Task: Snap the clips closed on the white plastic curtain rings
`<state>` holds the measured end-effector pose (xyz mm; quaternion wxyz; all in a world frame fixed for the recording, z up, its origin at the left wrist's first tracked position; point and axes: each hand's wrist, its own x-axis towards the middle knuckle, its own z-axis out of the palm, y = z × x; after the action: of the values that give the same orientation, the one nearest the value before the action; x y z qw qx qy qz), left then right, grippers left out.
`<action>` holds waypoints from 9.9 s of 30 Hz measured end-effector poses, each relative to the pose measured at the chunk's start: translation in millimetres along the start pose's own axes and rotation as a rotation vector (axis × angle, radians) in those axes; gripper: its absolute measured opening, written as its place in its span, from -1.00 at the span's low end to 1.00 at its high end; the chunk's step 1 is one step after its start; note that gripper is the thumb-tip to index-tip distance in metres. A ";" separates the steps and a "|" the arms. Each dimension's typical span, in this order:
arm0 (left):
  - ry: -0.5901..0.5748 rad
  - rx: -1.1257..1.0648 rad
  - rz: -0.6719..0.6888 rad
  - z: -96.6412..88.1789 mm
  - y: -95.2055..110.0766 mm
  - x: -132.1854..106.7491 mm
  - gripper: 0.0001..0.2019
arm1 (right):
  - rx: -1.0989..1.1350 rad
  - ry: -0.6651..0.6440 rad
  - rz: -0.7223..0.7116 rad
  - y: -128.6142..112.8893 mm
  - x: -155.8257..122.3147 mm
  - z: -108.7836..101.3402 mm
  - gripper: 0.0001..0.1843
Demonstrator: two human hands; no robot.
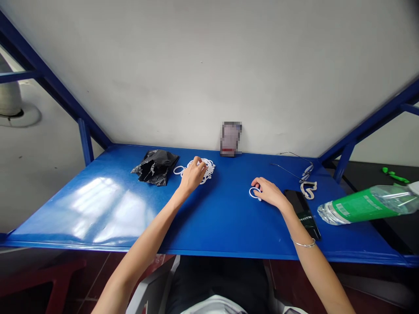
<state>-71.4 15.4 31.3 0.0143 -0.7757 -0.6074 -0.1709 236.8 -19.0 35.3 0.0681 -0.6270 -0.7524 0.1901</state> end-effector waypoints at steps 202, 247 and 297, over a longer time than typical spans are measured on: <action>0.210 -0.622 0.500 53.6 52.1 -13.4 -0.62 | 0.555 0.485 -0.516 -44.7 22.2 38.7 -0.81; 0.428 -0.501 0.596 53.8 54.8 -12.2 -0.70 | 0.462 0.728 -0.749 -46.1 23.2 42.5 -0.85; 0.399 -0.558 0.562 59.3 52.0 -12.5 -0.75 | 0.463 0.653 -0.674 -47.9 22.1 40.6 -0.94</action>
<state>-10.0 3.7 -18.4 -0.0330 -0.8367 -0.2889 -0.4642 174.4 -12.5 12.8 0.4934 -0.3451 -0.7903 0.1134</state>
